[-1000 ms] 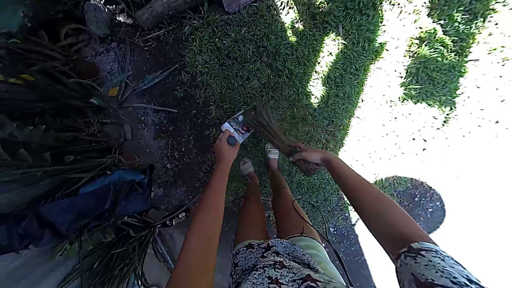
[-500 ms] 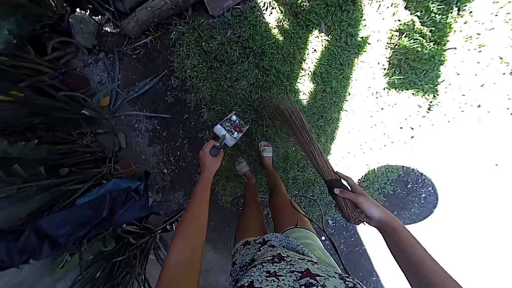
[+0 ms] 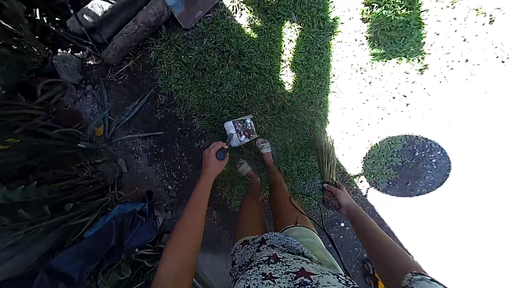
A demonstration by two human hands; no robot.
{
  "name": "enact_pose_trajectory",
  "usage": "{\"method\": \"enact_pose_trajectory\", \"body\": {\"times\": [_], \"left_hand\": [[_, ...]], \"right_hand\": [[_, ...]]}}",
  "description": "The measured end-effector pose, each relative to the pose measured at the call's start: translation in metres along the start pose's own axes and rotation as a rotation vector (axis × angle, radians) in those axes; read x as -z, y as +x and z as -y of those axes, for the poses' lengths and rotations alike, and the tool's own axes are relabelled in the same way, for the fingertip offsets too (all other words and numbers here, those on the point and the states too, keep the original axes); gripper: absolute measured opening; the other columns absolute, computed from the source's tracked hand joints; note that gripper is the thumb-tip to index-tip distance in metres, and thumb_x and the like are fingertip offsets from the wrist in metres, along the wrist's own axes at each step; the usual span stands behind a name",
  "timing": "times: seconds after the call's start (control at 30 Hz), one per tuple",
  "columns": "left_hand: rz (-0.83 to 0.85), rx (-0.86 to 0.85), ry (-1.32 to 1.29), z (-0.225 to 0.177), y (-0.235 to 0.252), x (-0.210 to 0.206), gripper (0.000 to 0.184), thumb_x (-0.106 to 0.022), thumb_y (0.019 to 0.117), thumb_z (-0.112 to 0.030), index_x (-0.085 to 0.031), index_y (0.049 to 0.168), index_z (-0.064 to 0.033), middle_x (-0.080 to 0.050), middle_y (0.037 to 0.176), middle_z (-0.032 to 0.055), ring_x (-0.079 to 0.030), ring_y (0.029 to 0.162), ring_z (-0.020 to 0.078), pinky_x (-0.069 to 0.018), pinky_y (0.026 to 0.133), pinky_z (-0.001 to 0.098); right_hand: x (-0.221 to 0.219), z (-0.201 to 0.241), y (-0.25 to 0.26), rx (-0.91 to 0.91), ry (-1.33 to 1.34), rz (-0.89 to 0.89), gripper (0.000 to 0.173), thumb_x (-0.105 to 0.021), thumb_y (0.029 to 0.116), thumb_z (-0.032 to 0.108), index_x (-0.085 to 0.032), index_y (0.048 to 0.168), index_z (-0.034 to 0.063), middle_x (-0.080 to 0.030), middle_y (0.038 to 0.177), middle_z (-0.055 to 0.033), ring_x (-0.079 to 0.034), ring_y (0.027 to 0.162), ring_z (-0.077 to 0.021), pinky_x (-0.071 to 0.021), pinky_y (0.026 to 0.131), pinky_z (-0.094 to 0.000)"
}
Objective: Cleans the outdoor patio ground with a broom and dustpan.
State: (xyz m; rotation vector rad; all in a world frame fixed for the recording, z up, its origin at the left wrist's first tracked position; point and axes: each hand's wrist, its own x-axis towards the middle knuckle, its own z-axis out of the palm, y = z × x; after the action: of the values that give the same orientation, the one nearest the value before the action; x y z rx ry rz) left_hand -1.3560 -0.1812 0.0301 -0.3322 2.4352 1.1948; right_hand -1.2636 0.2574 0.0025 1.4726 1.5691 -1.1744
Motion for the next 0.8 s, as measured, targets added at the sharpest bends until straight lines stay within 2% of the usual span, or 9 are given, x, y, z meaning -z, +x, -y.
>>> {"method": "enact_pose_trajectory", "body": {"times": [0.1, 0.23, 0.33, 0.43, 0.5, 0.6, 0.67, 0.73, 0.8], "left_hand": [[0.123, -0.029, 0.071, -0.009, 0.018, -0.027, 0.025, -0.071, 0.0878, -0.002, -0.071, 0.111, 0.0058, -0.069, 0.116, 0.0248, -0.067, 0.11, 0.0376, -0.0513, 0.098, 0.0532], [0.251, -0.032, 0.158, -0.015, 0.032, -0.06, 0.027, -0.07, 0.0897, -0.003, -0.07, 0.116, 0.0041, -0.068, 0.118, 0.0239, -0.067, 0.11, 0.0387, -0.0522, 0.096, 0.0556], [0.289, -0.051, 0.204, -0.018, 0.035, -0.071, 0.028, -0.069, 0.0899, -0.004, -0.07, 0.116, 0.0039, -0.068, 0.119, 0.0235, -0.067, 0.11, 0.0381, -0.0523, 0.097, 0.0549], [0.3, -0.062, 0.218, -0.022, 0.04, -0.069, 0.028, -0.068, 0.09, -0.002, -0.069, 0.117, 0.0062, -0.068, 0.12, 0.0251, -0.066, 0.112, 0.0379, -0.0506, 0.1, 0.0529], [0.286, -0.072, 0.204, -0.023, 0.043, -0.065, 0.028, -0.069, 0.0893, -0.001, -0.069, 0.116, 0.0071, -0.068, 0.12, 0.0257, -0.066, 0.113, 0.0381, -0.0504, 0.101, 0.0526], [0.275, -0.096, 0.193, -0.026, 0.04, -0.059, 0.026, -0.069, 0.0883, 0.0, -0.07, 0.114, 0.0073, -0.069, 0.118, 0.0257, -0.066, 0.112, 0.0381, -0.0504, 0.1, 0.0529], [0.3, -0.133, 0.208, -0.027, 0.036, -0.058, 0.027, -0.068, 0.0885, 0.0, -0.07, 0.114, 0.0078, -0.069, 0.118, 0.026, -0.067, 0.112, 0.0387, -0.0502, 0.1, 0.0527], [0.332, -0.174, 0.233, -0.024, 0.031, -0.061, 0.028, -0.067, 0.0884, -0.001, -0.07, 0.115, 0.0082, -0.069, 0.117, 0.0264, -0.067, 0.111, 0.0393, -0.0504, 0.1, 0.0525], [0.346, -0.211, 0.246, -0.017, 0.028, -0.067, 0.028, -0.067, 0.0872, 0.0, -0.07, 0.114, 0.0091, -0.069, 0.115, 0.0272, -0.067, 0.11, 0.0401, -0.0508, 0.099, 0.0528]], "right_hand": [[-0.028, -0.003, 0.01, -0.047, -0.103, 0.125, 0.073, -0.058, 0.1033, 0.015, -0.014, 0.161, 0.0188, -0.05, 0.136, -0.0246, -0.06, 0.104, -0.0312, -0.0518, 0.084, -0.0474], [-0.018, -0.006, -0.014, -0.049, -0.143, 0.452, 0.062, -0.052, 0.1045, 0.02, -0.02, 0.158, 0.0245, -0.055, 0.125, -0.0172, -0.063, 0.089, -0.025, -0.0549, 0.073, -0.0414], [0.03, -0.038, -0.031, 0.025, -0.066, 0.593, 0.078, -0.057, 0.0888, 0.028, -0.021, 0.158, 0.0258, -0.062, 0.113, -0.0107, -0.066, 0.072, -0.0188, -0.057, 0.058, -0.0338], [0.064, -0.065, -0.065, 0.044, 0.038, 0.572, 0.093, -0.064, 0.0786, 0.035, -0.017, 0.159, 0.0263, -0.065, 0.109, -0.0082, -0.067, 0.065, -0.0169, -0.0574, 0.053, -0.0311], [0.072, -0.077, -0.082, 0.044, 0.123, 0.484, 0.094, -0.063, 0.0776, 0.033, -0.016, 0.159, 0.0259, -0.066, 0.105, -0.0078, -0.067, 0.062, -0.0164, -0.0575, 0.052, -0.0302], [0.066, -0.085, -0.085, 0.035, 0.166, 0.294, 0.077, -0.052, 0.0922, 0.021, -0.015, 0.16, 0.0246, -0.062, 0.105, -0.0102, -0.066, 0.066, -0.0184, -0.0572, 0.055, -0.0337], [0.048, -0.079, -0.069, 0.012, 0.18, 0.159, 0.068, -0.052, 0.1014, 0.017, -0.017, 0.16, 0.0233, -0.057, 0.113, -0.0152, -0.065, 0.073, -0.0212, -0.0564, 0.06, -0.0375], [0.022, -0.065, -0.04, -0.019, 0.206, 0.092, 0.069, -0.055, 0.1032, 0.014, -0.017, 0.16, 0.0219, -0.052, 0.131, -0.0203, -0.063, 0.093, -0.0255, -0.0543, 0.075, -0.0421], [-0.006, -0.052, -0.005, -0.024, 0.159, 0.126, 0.074, -0.059, 0.1009, 0.009, -0.016, 0.16, 0.0177, -0.048, 0.141, -0.0234, -0.06, 0.11, -0.0299, -0.0529, 0.087, -0.0454]]}}
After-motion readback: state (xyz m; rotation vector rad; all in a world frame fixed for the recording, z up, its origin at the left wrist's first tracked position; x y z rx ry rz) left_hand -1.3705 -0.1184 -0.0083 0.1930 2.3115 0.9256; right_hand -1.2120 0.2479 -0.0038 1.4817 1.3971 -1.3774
